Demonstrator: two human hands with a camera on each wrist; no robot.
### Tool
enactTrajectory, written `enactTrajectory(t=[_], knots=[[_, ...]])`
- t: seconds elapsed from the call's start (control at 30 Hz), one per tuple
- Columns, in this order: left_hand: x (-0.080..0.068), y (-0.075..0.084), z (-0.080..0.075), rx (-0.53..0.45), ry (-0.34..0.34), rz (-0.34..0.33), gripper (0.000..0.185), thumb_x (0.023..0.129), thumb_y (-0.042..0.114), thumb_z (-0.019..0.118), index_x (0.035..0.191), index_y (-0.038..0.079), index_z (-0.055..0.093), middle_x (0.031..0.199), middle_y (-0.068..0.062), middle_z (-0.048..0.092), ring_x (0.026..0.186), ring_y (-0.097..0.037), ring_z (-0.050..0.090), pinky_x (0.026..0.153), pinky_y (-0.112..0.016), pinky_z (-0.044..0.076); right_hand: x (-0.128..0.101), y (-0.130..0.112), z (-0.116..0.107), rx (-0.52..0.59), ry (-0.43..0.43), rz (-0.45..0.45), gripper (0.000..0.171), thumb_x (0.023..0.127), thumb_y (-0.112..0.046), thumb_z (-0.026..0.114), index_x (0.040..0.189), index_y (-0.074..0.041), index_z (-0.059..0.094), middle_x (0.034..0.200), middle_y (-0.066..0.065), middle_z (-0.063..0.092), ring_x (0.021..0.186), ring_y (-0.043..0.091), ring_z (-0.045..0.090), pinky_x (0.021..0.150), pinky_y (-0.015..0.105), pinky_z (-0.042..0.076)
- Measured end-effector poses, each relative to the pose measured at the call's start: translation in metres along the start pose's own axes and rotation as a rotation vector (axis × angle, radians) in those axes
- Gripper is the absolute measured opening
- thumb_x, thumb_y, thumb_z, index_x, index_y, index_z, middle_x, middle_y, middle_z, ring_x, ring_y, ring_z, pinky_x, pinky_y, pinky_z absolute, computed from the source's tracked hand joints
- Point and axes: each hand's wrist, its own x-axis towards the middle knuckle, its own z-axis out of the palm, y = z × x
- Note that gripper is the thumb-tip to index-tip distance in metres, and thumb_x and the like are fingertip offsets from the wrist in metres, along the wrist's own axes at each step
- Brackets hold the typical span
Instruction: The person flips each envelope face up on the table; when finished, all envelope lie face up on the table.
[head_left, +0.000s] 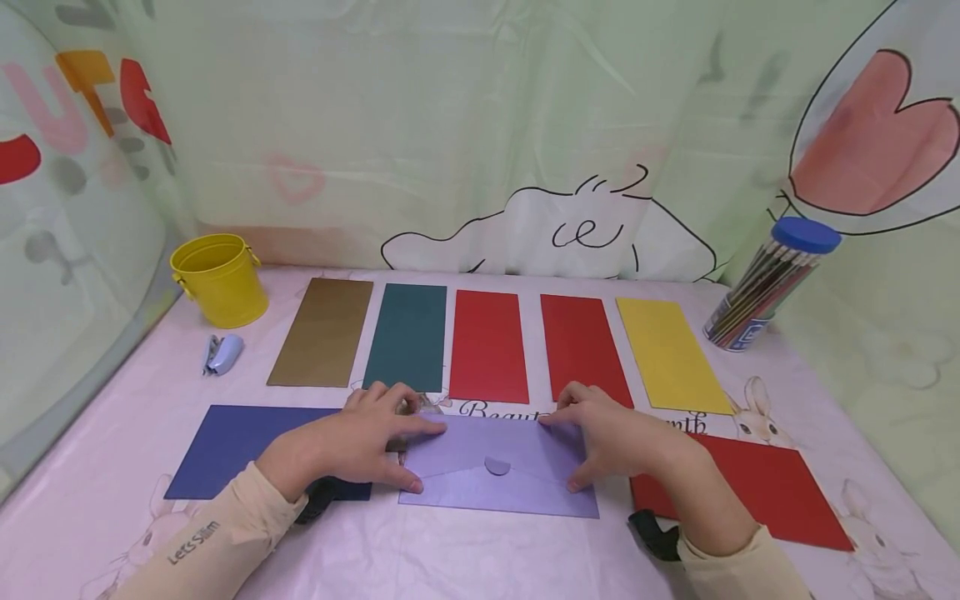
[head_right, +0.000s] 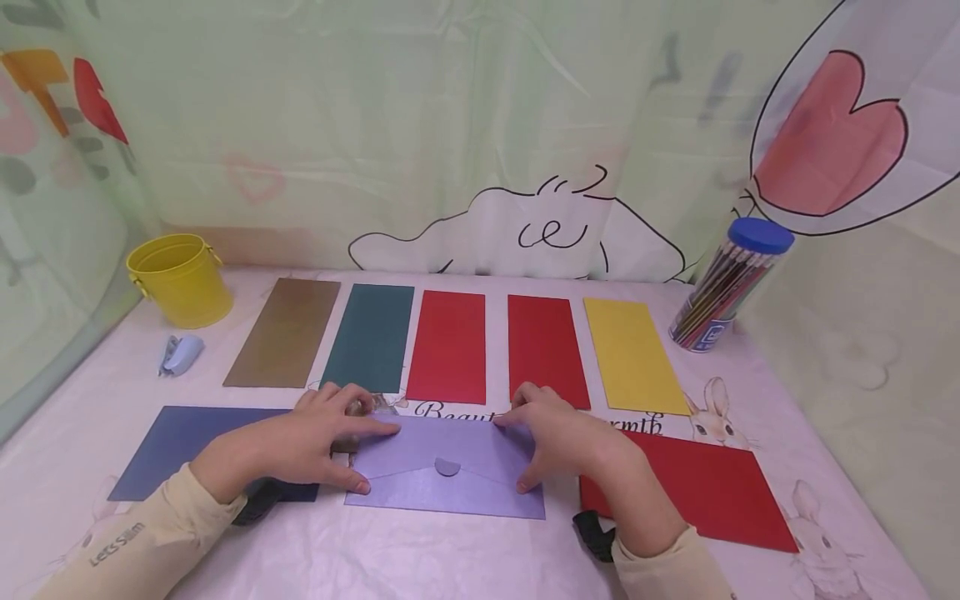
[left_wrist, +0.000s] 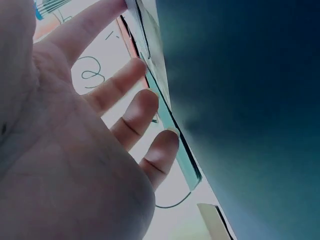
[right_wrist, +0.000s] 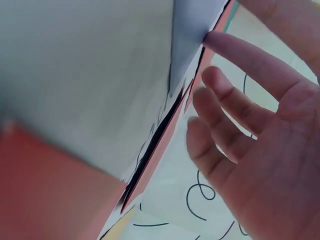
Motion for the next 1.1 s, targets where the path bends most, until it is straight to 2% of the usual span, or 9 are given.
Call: enactTrajectory(t=[0.17, 0.33, 0.43, 0.57, 0.7, 0.8, 0.93, 1.07, 1.1], knots=[[-0.001, 0.001, -0.003, 0.028, -0.018, 0.001, 0.066, 0.085, 0.052, 0.076, 0.143, 0.029, 0.059, 0.134, -0.004, 0.046, 0.117, -0.025, 0.038, 0.093, -0.048, 0.033, 0.002, -0.006, 0.001, 0.029, -0.035, 0.060, 0.074, 0.065, -0.016, 0.096, 0.133, -0.014, 0.068, 0.110, -0.004, 0.053, 0.104, 0.016, 0.054, 0.081, 0.032, 0.056], [-0.014, -0.006, -0.011, -0.010, 0.000, -0.024, 0.064, 0.087, 0.057, 0.071, 0.145, 0.031, 0.057, 0.139, -0.001, 0.051, 0.126, -0.024, 0.042, 0.104, -0.057, 0.032, -0.002, -0.014, 0.001, -0.003, -0.039, 0.048, 0.072, 0.068, -0.014, 0.094, 0.134, -0.013, 0.066, 0.108, -0.004, 0.054, 0.100, 0.015, 0.055, 0.081, 0.032, 0.055], [-0.038, -0.019, -0.022, -0.054, 0.043, -0.038, 0.069, 0.086, 0.059, 0.072, 0.146, 0.031, 0.056, 0.141, -0.001, 0.051, 0.131, -0.027, 0.043, 0.106, -0.063, 0.032, -0.003, -0.028, -0.001, -0.010, 0.002, -0.012, 0.065, 0.072, -0.014, 0.092, 0.132, -0.012, 0.067, 0.105, -0.004, 0.057, 0.096, 0.015, 0.055, 0.078, 0.032, 0.054], [-0.086, -0.048, -0.033, -0.070, 0.141, -0.025, 0.078, 0.080, 0.059, 0.079, 0.146, 0.026, 0.054, 0.145, -0.004, 0.050, 0.132, -0.032, 0.045, 0.101, -0.064, 0.036, 0.008, -0.061, 0.005, -0.042, 0.063, -0.116, 0.056, 0.078, -0.022, 0.087, 0.130, -0.013, 0.068, 0.108, -0.002, 0.060, 0.095, 0.015, 0.057, 0.078, 0.033, 0.054], [-0.132, -0.084, -0.033, -0.030, 0.236, -0.063, 0.085, 0.074, 0.060, 0.083, 0.145, 0.026, 0.054, 0.148, 0.000, 0.048, 0.133, -0.027, 0.046, 0.099, -0.050, 0.043, 0.028, -0.096, 0.020, -0.117, 0.036, -0.221, 0.058, 0.083, -0.032, 0.083, 0.135, -0.013, 0.065, 0.125, 0.003, 0.060, 0.109, 0.017, 0.058, 0.090, 0.034, 0.053], [-0.160, -0.108, -0.027, -0.034, 0.261, -0.131, 0.090, 0.069, 0.057, 0.088, 0.146, 0.028, 0.052, 0.151, 0.000, 0.045, 0.135, -0.018, 0.040, 0.099, -0.043, 0.040, 0.042, -0.118, 0.031, -0.180, 0.006, -0.284, 0.063, 0.085, -0.038, 0.081, 0.139, -0.012, 0.062, 0.138, 0.004, 0.056, 0.123, 0.018, 0.055, 0.101, 0.033, 0.047], [-0.184, -0.128, -0.017, -0.065, 0.263, -0.206, 0.093, 0.065, 0.049, 0.093, 0.146, 0.032, 0.051, 0.152, -0.007, 0.043, 0.135, -0.011, 0.034, 0.097, -0.046, 0.036, 0.055, -0.142, 0.041, -0.265, -0.006, -0.333, 0.068, 0.087, -0.045, 0.078, 0.143, -0.012, 0.057, 0.146, 0.004, 0.052, 0.135, 0.018, 0.047, 0.108, 0.031, 0.040], [-0.194, -0.138, -0.010, -0.051, 0.258, -0.215, 0.089, 0.066, 0.045, 0.093, 0.145, 0.032, 0.053, 0.149, -0.007, 0.047, 0.133, -0.004, 0.033, 0.094, -0.030, 0.032, 0.064, -0.162, 0.050, -0.299, -0.030, -0.349, 0.072, 0.087, -0.049, 0.076, 0.145, -0.013, 0.056, 0.151, 0.004, 0.048, 0.140, 0.018, 0.041, 0.111, 0.031, 0.036], [-0.195, -0.139, -0.009, -0.058, 0.252, -0.213, 0.088, 0.067, 0.043, 0.093, 0.144, 0.032, 0.053, 0.149, -0.005, 0.047, 0.134, -0.003, 0.032, 0.097, -0.034, 0.033, 0.065, -0.166, 0.052, -0.298, -0.041, -0.347, 0.072, 0.087, -0.050, 0.076, 0.146, -0.013, 0.055, 0.152, 0.004, 0.046, 0.142, 0.018, 0.040, 0.111, 0.031, 0.035]])
